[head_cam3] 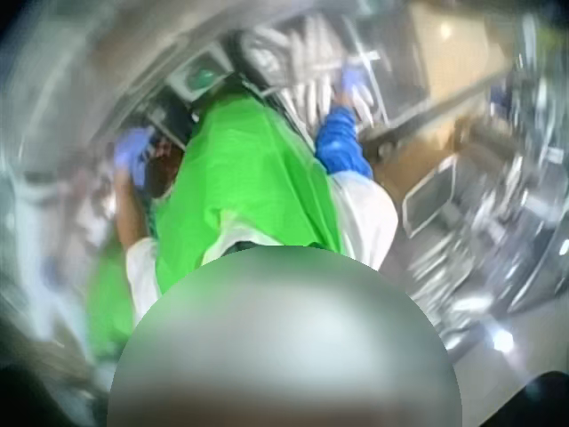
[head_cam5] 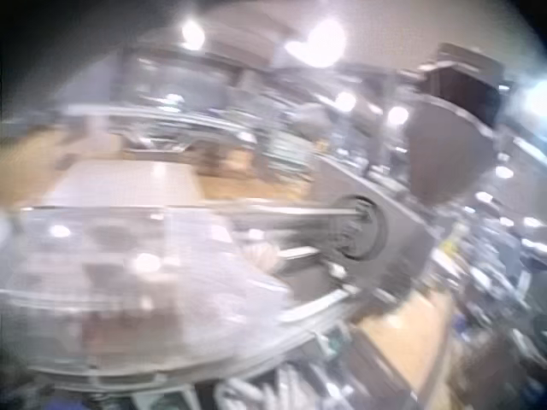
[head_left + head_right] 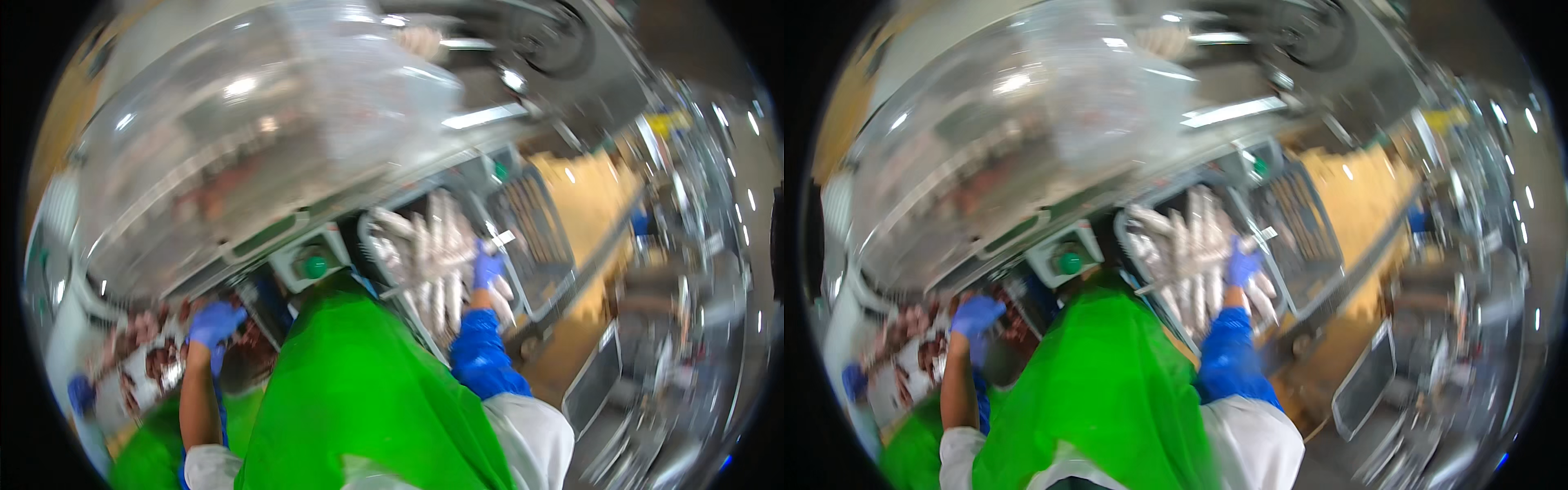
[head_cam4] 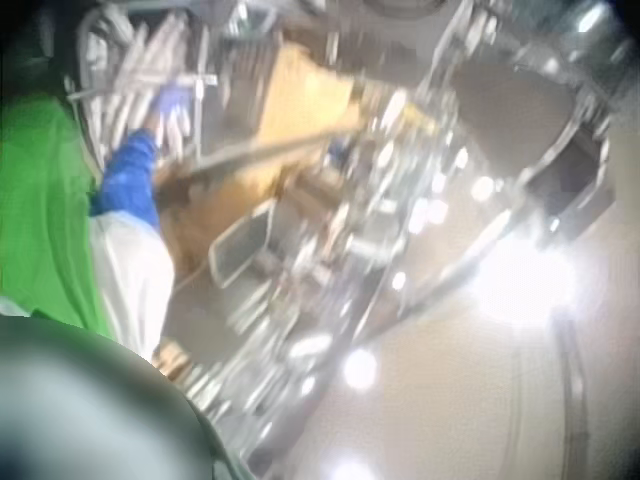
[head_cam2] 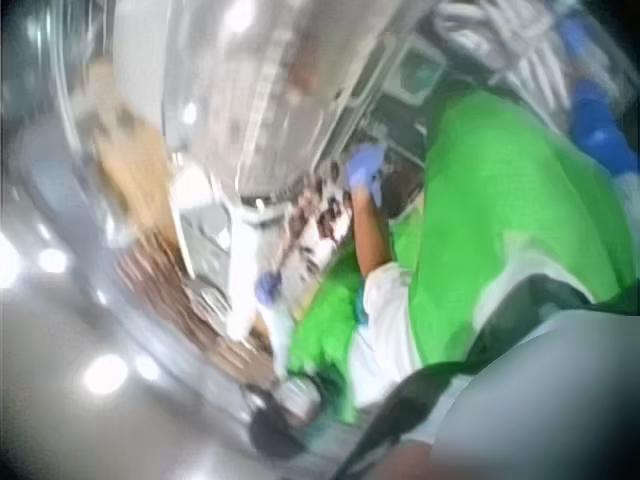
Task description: The person loads raw meat into a sausage-stuffing machine and removes the extruded sausages, placing them into a basket. The person repeatedly feeds meat into the machine and collects the finished sausages.
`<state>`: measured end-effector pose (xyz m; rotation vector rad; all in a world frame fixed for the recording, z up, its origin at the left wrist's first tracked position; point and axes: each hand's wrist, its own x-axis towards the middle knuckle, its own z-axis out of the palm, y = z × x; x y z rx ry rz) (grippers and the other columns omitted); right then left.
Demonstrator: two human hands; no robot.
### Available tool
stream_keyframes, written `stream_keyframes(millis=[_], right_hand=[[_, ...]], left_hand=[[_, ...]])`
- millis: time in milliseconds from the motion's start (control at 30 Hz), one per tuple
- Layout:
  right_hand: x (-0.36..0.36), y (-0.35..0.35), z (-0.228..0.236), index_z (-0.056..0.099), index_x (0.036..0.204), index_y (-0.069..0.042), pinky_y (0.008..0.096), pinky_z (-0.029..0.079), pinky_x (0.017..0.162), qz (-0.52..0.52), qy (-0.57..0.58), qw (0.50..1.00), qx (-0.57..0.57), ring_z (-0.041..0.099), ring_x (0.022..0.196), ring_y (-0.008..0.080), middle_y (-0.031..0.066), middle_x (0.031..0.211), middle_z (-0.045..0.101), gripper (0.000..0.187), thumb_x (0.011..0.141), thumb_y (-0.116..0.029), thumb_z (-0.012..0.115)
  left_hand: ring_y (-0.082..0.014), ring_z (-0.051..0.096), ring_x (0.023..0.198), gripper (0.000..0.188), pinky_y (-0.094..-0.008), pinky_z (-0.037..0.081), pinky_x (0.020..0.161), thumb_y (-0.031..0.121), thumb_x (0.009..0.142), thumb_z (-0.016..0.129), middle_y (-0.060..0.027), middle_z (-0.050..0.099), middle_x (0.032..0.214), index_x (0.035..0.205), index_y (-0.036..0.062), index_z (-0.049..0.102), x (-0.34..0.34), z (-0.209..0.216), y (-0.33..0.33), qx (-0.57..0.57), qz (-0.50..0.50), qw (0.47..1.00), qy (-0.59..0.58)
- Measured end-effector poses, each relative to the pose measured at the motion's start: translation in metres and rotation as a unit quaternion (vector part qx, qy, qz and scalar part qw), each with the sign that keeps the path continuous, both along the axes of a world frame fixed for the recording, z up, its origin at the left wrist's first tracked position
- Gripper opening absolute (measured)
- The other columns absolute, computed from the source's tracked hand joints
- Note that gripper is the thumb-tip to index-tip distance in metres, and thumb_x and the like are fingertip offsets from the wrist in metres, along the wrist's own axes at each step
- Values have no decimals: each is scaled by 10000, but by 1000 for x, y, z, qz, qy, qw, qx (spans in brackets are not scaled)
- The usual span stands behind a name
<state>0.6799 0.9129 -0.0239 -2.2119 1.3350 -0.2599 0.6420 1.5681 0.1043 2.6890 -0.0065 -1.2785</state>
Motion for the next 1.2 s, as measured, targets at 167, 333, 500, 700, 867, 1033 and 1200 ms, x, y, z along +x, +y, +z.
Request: stream_keyframes(millis=[167,333,500,700,867,1033,1200], right_hand=[[-33,33,-63,517,1157,-45,490,517,826,-181,-375,631,655,602,875,334,142,1012,603,495,789,-334,677],[-10,68,-3,537,977,-62,483,520,797,-100,-502,555,656,592,777,299,119,835,577,292,756,-236,616],[23,121,154,535,1146,-32,471,502,906,22,-540,501,676,605,971,291,141,1004,593,422,814,-275,630],[40,22,282,317,1446,-16,489,380,1065,239,-458,849,-114,463,1275,374,210,1403,439,735,885,-334,668],[109,46,413,630,1156,-83,437,443,895,416,-260,714,-500,573,1019,364,139,1072,621,397,798,-224,729],[158,142,402,658,756,-110,398,498,588,575,-276,666,-388,624,624,305,114,684,621,112,725,-183,737],[208,244,415,695,808,-134,424,510,641,572,-203,712,-354,666,746,330,137,743,666,182,678,-255,736]], left_hand=[[-396,641,944,602,-459,495,833,581,922,430,-221,678,992,928,56,724,83,54,-122,-186,-268,936,134],[-398,634,964,564,-457,492,842,535,914,495,-229,666,1005,1039,9,654,99,59,-220,-330,-240,912,40],[-426,624,1013,564,-470,487,874,466,891,583,-260,644,1063,1222,11,533,84,89,-293,-359,-130,922,-70],[-451,612,718,448,-524,475,635,474,888,613,-241,612,723,918,29,566,99,184,-248,-359,-130,875,-297],[-405,635,688,420,-495,491,598,456,865,645,-200,634,735,980,57,583,124,257,-171,-305,-189,845,-396],[-381,652,729,463,-484,508,627,337,818,692,-190,661,824,1190,98,552,147,283,-153,-176,-188,812,-524],[-353,633,693,446,-438,499,629,322,797,720,-160,625,731,1141,98,546,168,281,-90,-165,-160,701,-675]])
